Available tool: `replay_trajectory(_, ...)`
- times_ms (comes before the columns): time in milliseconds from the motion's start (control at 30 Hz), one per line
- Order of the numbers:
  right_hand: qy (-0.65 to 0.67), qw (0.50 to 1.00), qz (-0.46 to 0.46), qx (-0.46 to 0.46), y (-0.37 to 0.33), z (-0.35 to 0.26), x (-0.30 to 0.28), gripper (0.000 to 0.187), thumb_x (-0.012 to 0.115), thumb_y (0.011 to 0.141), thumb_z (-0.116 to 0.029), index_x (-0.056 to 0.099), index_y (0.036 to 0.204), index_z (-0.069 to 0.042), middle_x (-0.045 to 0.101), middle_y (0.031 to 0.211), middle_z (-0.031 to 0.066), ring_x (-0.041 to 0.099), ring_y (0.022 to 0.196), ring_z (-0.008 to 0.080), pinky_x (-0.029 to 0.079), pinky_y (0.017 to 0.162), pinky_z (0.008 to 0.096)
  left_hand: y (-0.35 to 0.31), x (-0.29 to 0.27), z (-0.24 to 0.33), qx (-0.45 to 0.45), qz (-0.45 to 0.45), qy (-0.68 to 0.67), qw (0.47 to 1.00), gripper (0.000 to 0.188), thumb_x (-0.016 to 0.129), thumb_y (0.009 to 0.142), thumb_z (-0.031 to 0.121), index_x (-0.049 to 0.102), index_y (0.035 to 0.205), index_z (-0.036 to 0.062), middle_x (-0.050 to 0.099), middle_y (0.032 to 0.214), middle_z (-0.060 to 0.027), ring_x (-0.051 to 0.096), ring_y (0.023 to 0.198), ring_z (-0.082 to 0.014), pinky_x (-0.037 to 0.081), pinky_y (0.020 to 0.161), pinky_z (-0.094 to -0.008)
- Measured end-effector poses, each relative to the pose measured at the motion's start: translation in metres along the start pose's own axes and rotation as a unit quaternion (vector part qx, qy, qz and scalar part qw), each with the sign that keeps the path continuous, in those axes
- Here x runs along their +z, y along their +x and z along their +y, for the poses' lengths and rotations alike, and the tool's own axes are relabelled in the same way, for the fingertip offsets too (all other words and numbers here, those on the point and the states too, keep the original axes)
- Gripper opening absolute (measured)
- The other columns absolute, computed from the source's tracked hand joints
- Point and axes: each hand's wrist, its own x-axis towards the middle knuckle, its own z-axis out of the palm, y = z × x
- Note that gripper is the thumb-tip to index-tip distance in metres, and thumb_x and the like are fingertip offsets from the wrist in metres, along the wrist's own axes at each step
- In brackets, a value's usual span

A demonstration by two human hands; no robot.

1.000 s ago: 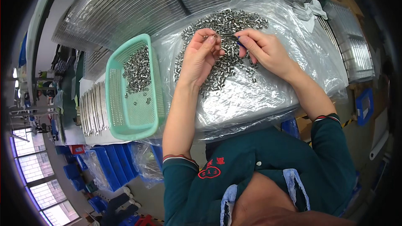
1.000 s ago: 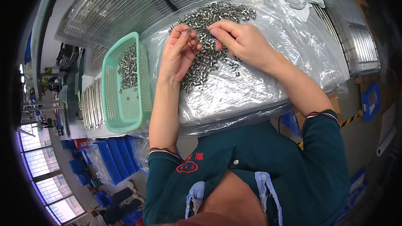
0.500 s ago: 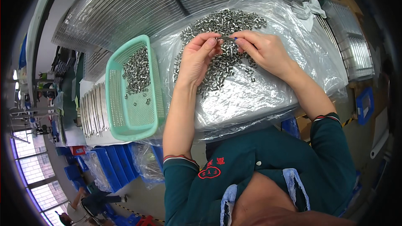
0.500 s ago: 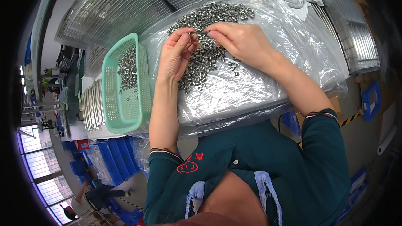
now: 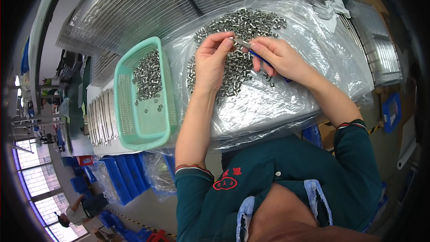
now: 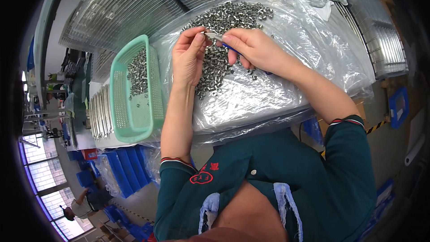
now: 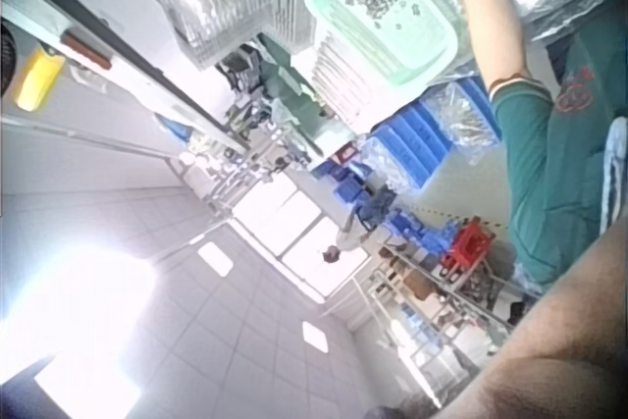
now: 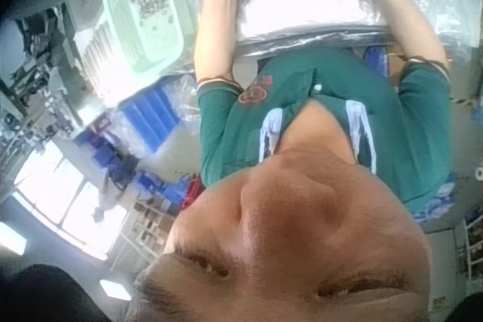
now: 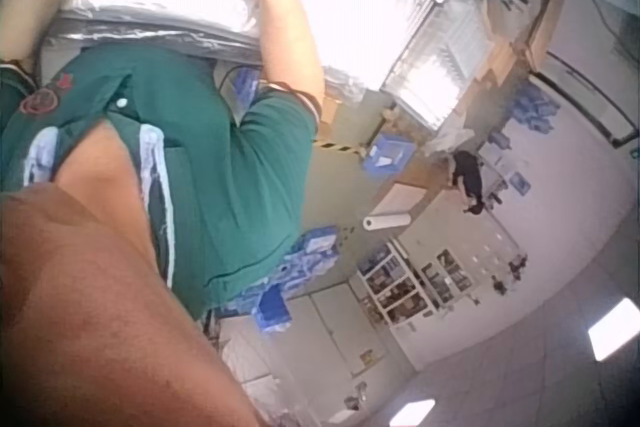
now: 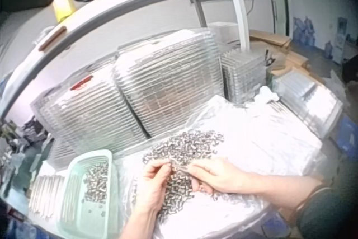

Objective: The person picks up small metal parts from a pile one by one, trims them using a utility knife, and places the parts into a plastic basket.

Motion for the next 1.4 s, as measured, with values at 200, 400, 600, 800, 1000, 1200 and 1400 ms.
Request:
replay_trajectory(200, 0.301, 0.945, -0.049, 0.117, 0.000, -0.005, -0.001, 0.036, 0.041, 0.092, -0.034, 0.055, 0.098, -0.001, 0.052, 0.062, -0.0021, 0.044, 0.044, 0.0007, 0.038, 0.038, 0.0145, 0.003, 0.000, 0.001, -0.030, 0.019, -0.075, 0.997, 0.018, 0.056, 0.083, 0.006, 0.056, 0.101, 0.0014, 0.060, 0.097, -0.0095, 0.057, 0.080, -0.0119, 0.048, 0.071, -0.0234)
replay_trajectory(400, 0.405, 0.913, -0.005, 0.056, 0.003, 0.007, -0.006, 0.034, 0.044, 0.091, -0.037, 0.050, 0.088, -0.004, 0.045, 0.065, -0.0035, 0.034, 0.045, -0.0014, 0.028, 0.035, 0.0113, 0.001, 0.000, 0.003, -0.055, 0.005, -0.121, 0.991, 0.019, 0.056, 0.083, 0.005, 0.055, 0.102, 0.0019, 0.060, 0.098, -0.0101, 0.057, 0.079, -0.0110, 0.049, 0.069, -0.0227)
replay_trajectory(600, 0.330, 0.936, -0.007, 0.125, 0.006, 0.011, 0.001, 0.023, 0.057, 0.084, -0.029, 0.053, 0.084, -0.006, 0.047, 0.067, -0.0046, 0.034, 0.046, -0.0027, 0.025, 0.035, 0.0118, -0.005, 0.016, 0.000, 0.103, -0.015, 0.198, 0.975, 0.023, 0.059, 0.078, 0.002, 0.055, 0.101, 0.0037, 0.060, 0.094, -0.0055, 0.055, 0.075, -0.0090, 0.044, 0.064, -0.0204)
replay_trajectory(800, 0.386, 0.908, -0.019, 0.165, 0.007, 0.013, 0.000, 0.020, 0.056, 0.086, -0.026, 0.054, 0.090, -0.006, 0.047, 0.068, -0.0051, 0.034, 0.047, -0.0037, 0.025, 0.035, 0.0107, -0.010, 0.024, -0.002, 0.234, -0.011, 0.389, 0.891, 0.033, 0.060, 0.076, 0.000, 0.052, 0.108, 0.0032, 0.058, 0.087, -0.0045, 0.052, 0.067, -0.0083, 0.044, 0.061, -0.0217)
replay_trajectory(1000, 0.457, 0.874, -0.055, 0.154, 0.007, 0.008, -0.004, 0.020, 0.054, 0.087, -0.024, 0.054, 0.093, -0.005, 0.047, 0.070, -0.0049, 0.034, 0.047, -0.0042, 0.025, 0.034, 0.0099, -0.010, -0.003, 0.005, 0.204, 0.021, 0.371, 0.906, 0.006, 0.057, 0.081, 0.004, 0.059, 0.086, 0.0014, 0.054, 0.082, -0.0051, 0.052, 0.066, -0.0109, 0.042, 0.060, -0.0233)
replay_trajectory(1200, 0.447, 0.879, -0.040, 0.162, 0.008, 0.015, -0.003, 0.018, 0.057, 0.086, -0.022, 0.052, 0.091, -0.005, 0.047, 0.071, -0.0046, 0.035, 0.048, -0.0035, 0.026, 0.034, 0.0103, -0.008, 0.017, 0.003, 0.320, -0.030, 0.483, 0.815, 0.018, 0.065, 0.074, 0.005, 0.061, 0.091, 0.0034, 0.054, 0.092, -0.0069, 0.053, 0.080, -0.0137, 0.044, 0.070, -0.0231)
replay_trajectory(1400, 0.464, 0.870, -0.047, 0.160, 0.007, 0.015, -0.003, 0.016, 0.059, 0.084, -0.020, 0.051, 0.087, -0.006, 0.048, 0.073, -0.0039, 0.037, 0.049, -0.0030, 0.027, 0.035, 0.0111, -0.007, 0.013, -0.002, 0.308, -0.024, 0.485, 0.818, 0.021, 0.066, 0.073, 0.004, 0.063, 0.094, 0.0047, 0.056, 0.091, -0.0079, 0.055, 0.083, -0.0158, 0.046, 0.071, -0.0261)
